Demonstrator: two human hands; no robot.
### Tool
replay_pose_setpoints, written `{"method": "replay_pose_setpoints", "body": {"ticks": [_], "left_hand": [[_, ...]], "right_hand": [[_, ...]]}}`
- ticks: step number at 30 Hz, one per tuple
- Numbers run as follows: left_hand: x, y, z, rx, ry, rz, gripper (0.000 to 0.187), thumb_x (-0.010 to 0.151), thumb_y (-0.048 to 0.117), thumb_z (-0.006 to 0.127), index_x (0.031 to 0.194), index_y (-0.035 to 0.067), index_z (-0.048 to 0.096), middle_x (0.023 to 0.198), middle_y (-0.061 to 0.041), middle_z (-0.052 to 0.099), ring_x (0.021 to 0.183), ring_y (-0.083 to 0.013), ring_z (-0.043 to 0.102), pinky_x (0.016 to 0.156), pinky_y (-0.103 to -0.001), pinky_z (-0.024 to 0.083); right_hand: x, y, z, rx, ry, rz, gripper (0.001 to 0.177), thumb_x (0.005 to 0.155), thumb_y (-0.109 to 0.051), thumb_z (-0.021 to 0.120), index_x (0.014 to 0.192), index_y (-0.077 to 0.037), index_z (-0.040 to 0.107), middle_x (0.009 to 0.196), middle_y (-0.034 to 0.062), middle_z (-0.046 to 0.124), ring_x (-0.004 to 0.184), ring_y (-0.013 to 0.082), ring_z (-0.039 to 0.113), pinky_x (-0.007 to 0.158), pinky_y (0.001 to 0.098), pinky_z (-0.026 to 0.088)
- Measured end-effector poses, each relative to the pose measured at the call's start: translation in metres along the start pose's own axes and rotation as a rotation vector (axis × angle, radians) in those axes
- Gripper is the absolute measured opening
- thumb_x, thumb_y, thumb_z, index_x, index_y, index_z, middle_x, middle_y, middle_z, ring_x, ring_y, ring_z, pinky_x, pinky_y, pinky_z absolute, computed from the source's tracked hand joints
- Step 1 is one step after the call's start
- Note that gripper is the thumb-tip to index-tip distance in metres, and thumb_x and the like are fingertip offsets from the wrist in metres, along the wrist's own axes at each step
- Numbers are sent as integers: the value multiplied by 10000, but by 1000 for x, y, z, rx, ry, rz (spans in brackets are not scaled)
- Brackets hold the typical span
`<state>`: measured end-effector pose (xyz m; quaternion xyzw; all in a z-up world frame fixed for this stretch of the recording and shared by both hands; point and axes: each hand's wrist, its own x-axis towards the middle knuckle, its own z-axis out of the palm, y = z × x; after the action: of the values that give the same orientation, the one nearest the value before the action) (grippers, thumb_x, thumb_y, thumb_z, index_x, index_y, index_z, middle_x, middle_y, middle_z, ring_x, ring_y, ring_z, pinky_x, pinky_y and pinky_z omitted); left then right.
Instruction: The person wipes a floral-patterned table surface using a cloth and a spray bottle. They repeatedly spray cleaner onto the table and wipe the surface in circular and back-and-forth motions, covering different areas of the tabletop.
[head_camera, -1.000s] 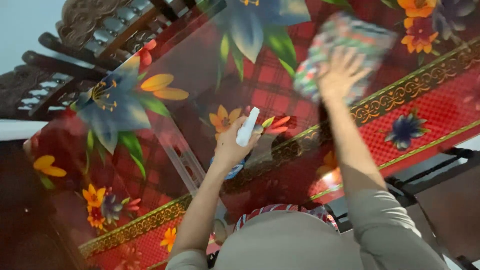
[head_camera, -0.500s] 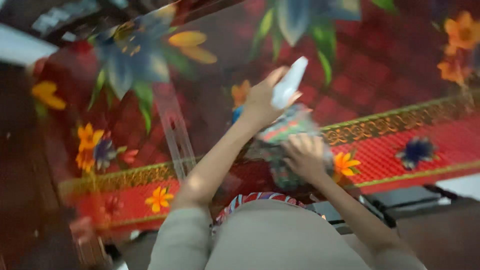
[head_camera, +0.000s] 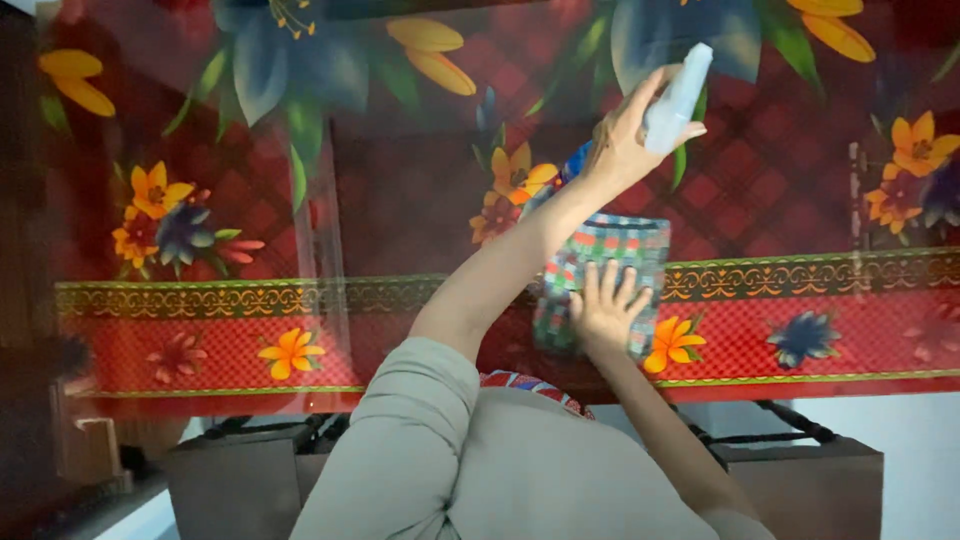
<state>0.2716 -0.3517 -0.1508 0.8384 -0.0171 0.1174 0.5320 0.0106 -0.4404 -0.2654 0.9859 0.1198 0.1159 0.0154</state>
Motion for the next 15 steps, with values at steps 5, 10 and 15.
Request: {"method": "replay_pose_setpoints", "body": {"ticks": [5,10,15], "left_hand": [[-5,0,-41,-169,-134,-81,1033,689,535,906,1540,405,335,1484,-24,655,1266,-292,726,920,-367,579],[-44,-15,-81,-55,-29,120,1235,703,572,914,1666,272,203,1447,-105,621,1314,-324,662,1083,-447,535],[-136,-101,-162,279,179,17,838,950,514,695,1657,284,307,1524,-97,538,1404,-296,555,1073,-510,455]], "right_hand": [[12,-85,-6,131,-41,-279,596,799,-591,673,1247,-199,687,1505,122,529,1439,455,405,1098,771,288],[54,-137,-32,466,-601,-476,382,958,-379,436,1152,-168,689,1058,95,722,1219,456,530,1111,815,93],[94,-163,-7,495,-478,-639,502,929,-451,522,1296,-132,644,1284,149,661,1333,461,480,1116,817,20]]}}
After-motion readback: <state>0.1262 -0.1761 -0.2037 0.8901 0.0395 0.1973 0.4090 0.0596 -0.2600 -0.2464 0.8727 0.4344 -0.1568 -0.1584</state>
